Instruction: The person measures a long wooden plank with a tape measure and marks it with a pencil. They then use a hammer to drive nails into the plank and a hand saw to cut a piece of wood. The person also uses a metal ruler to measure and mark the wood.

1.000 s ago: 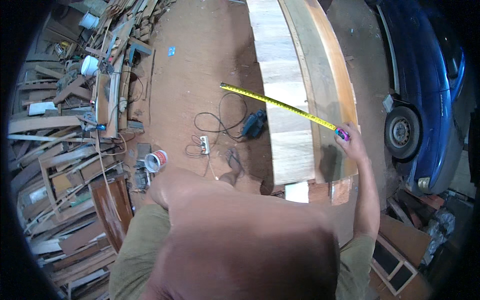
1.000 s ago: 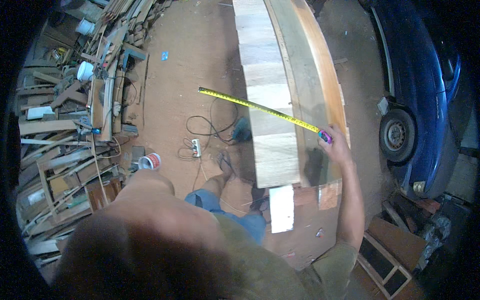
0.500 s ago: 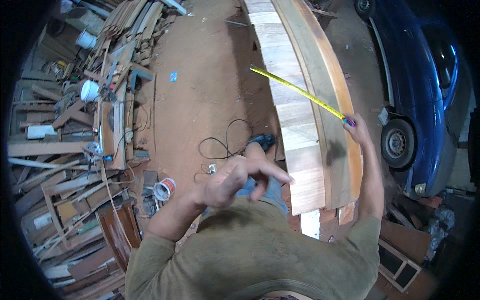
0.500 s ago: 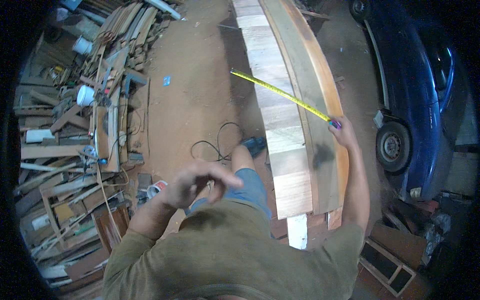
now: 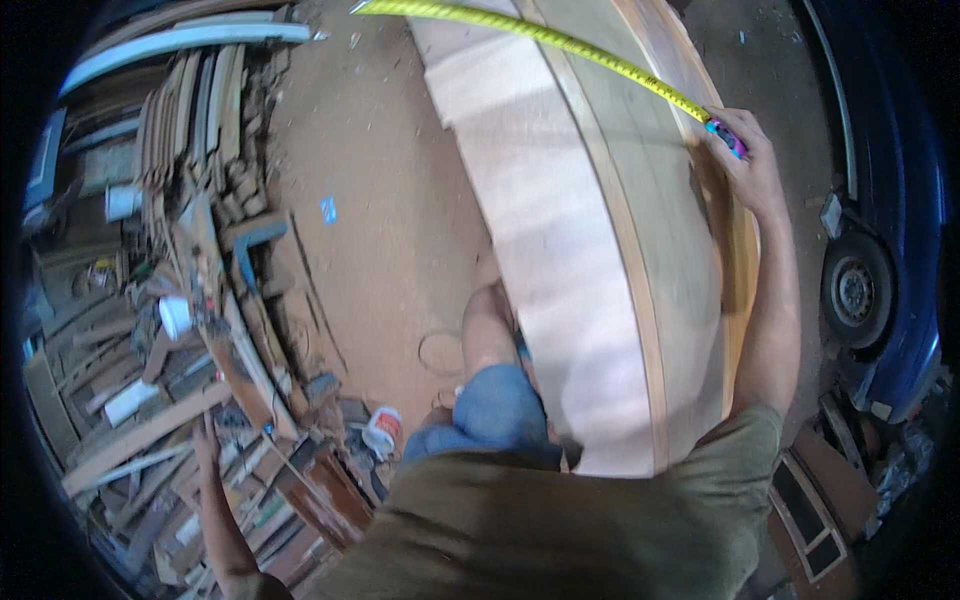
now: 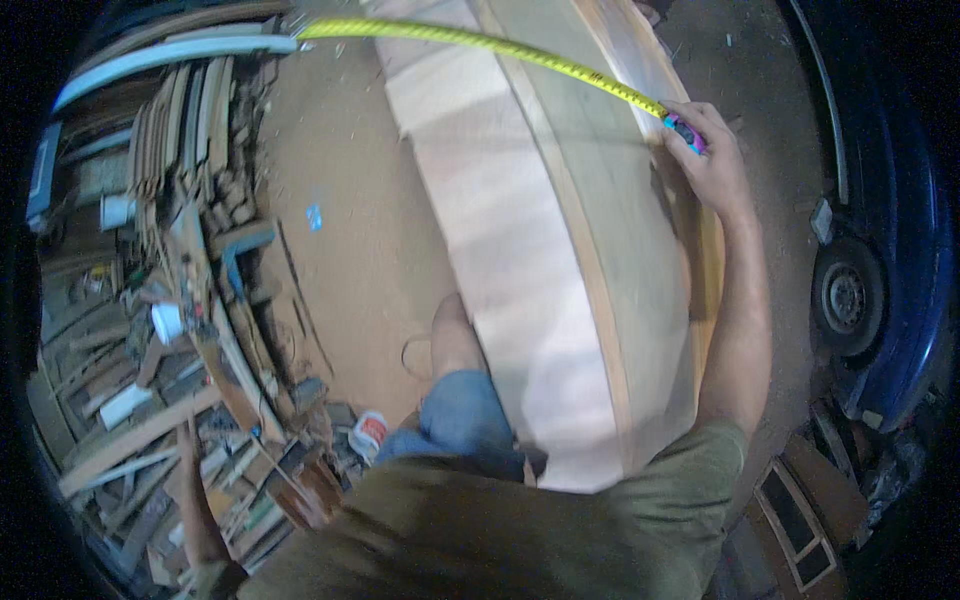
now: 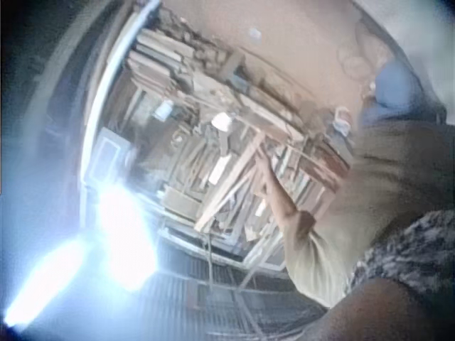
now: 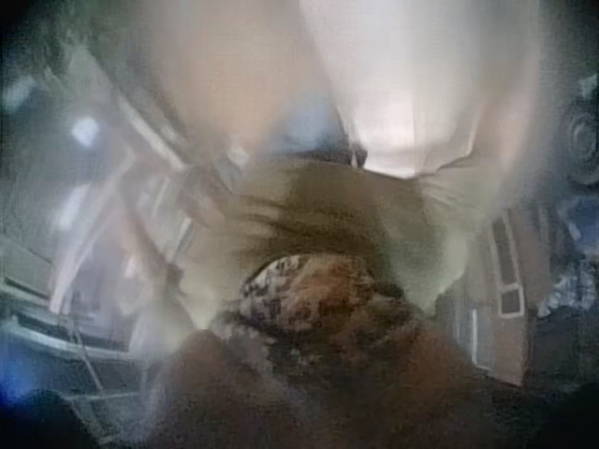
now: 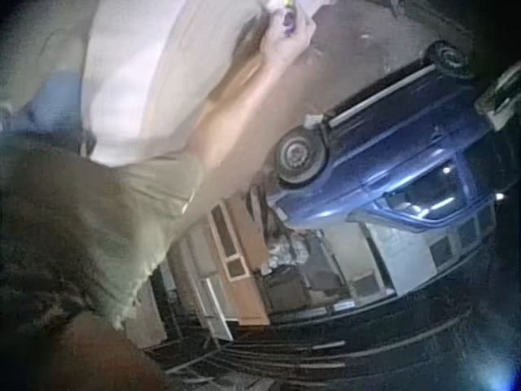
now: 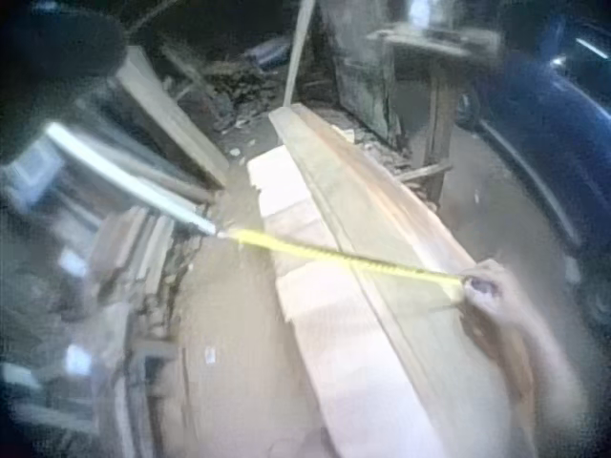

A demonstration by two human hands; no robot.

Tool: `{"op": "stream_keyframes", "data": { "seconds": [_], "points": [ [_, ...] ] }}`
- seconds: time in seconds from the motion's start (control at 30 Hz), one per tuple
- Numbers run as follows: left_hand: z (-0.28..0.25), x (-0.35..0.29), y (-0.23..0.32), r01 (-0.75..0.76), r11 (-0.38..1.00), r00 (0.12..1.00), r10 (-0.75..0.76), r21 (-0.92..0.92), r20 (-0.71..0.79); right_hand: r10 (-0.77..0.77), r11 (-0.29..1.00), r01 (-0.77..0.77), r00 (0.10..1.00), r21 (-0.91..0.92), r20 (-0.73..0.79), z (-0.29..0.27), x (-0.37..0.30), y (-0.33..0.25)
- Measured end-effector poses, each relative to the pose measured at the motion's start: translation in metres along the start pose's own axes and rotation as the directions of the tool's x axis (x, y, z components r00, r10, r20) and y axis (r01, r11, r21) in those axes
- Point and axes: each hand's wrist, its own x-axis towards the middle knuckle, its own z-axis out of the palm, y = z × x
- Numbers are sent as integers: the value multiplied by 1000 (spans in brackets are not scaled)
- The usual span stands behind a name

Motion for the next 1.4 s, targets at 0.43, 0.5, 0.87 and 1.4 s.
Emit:
{"op": "stream_keyframes", "data": {
  "seconds": [0.43, 0.5, 0.87, 1.4],
  "points": [
    [-37, -1, 366, -1, 836, 938, 191, -549, 288, 176, 977, -83, 831, -194, 528, -44, 116, 13],
    [-45, 25, 378, -96, 784, 943, 270, -613, 197, 193, 964, -46, 801, -263, 567, -43, 122, 20],
    [-99, 13, 388, -347, 708, 904, 428, -615, -17, 171, 929, 76, 782, -363, 599, -45, 153, 75],
    [-87, 23, 383, -192, 750, 917, 368, -633, 157, 243, 895, 6, 832, -446, 498, -50, 148, 105]
  ]
}}
